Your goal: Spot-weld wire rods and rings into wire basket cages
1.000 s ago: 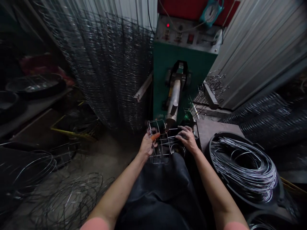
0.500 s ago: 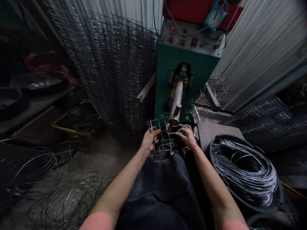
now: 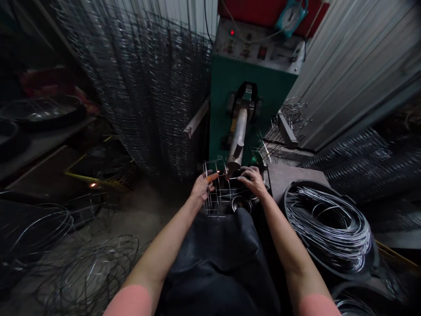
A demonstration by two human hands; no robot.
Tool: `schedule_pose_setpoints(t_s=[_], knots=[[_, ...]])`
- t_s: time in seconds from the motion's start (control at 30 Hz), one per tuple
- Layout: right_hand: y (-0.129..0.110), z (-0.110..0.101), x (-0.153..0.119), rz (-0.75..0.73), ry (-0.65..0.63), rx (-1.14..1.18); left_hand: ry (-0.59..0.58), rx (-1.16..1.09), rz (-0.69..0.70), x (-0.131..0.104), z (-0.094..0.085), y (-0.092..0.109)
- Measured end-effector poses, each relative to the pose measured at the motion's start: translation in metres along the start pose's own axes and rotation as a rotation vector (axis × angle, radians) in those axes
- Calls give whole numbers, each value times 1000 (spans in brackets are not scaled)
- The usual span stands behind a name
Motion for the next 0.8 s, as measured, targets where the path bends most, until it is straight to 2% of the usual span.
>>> schedule_pose_setpoints(t_s=[0.27,0.53,0.8], knots=[[-8,-6,-2,-20,54,-72,-52,2,-18,0,4,5],[-3,1,-1,42,22,-28,-26,18,-14,6,3,11],[-4,1,0,41,0,-15,0,38,-24,8,1,9]])
Point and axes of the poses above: each hand's wrist, its own x-axis towards the middle knuckle, its own z-axis out of the palm, y = z × x, the point moved 3 cm from there along x, towards the middle knuckle, and after that the axes turned 10 degrees about -z, right-handed, at the moved point
